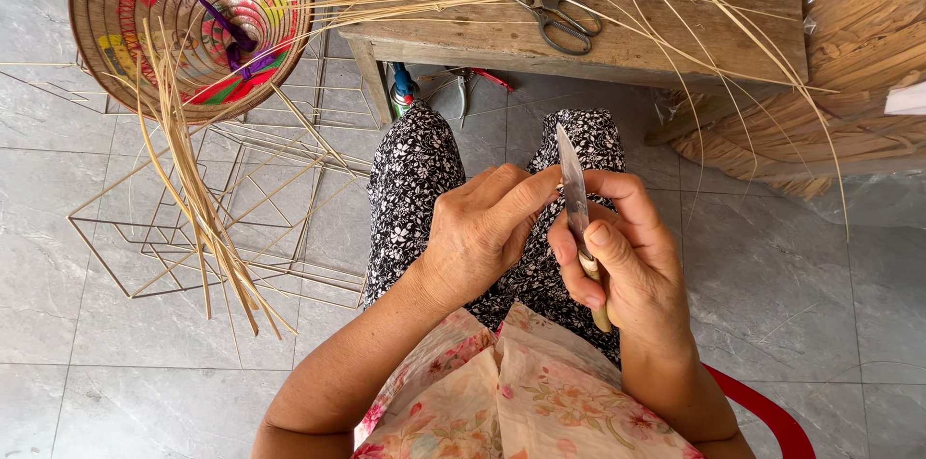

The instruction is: The person sits on a red chair and weaves thin dried plant strips into a wire basket frame. They repeatedly pull strips through the frame, trim excess with a knife, and smooth the woven sections. A finished colorful basket sits nearby on the floor.

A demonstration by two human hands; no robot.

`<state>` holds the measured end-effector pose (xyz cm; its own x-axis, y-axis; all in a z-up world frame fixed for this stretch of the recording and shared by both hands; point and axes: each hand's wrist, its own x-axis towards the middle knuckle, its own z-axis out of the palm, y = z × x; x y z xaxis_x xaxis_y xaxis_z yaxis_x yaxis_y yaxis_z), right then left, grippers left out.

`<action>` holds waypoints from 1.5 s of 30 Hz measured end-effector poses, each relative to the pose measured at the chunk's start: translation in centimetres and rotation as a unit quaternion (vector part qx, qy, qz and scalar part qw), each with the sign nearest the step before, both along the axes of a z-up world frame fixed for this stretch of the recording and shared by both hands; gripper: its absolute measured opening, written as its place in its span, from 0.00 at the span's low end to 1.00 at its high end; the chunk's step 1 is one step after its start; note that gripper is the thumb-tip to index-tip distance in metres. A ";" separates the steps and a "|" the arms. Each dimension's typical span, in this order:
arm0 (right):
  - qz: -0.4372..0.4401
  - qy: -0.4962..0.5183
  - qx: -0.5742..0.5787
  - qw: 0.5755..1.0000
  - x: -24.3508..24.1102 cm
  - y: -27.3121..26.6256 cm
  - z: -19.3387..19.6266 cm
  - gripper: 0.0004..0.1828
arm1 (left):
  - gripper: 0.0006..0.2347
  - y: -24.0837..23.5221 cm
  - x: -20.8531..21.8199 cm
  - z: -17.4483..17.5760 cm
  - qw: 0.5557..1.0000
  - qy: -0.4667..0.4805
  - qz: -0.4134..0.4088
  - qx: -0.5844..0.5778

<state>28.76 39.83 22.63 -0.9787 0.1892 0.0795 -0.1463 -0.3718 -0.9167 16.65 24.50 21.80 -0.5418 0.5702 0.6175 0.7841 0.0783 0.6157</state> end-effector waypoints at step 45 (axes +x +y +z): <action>-0.002 -0.007 -0.002 1.000 -1.3 -0.5 -0.4 0.25 | 0.13 0.3 -0.4 -0.1 0.998 -0.031 0.012 0.056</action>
<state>27.45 39.35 22.28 -0.9789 0.1935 0.0656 -0.1356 -0.3752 -0.9170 16.24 24.85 21.73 -0.5939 0.4853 0.6416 0.7428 0.0246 0.6690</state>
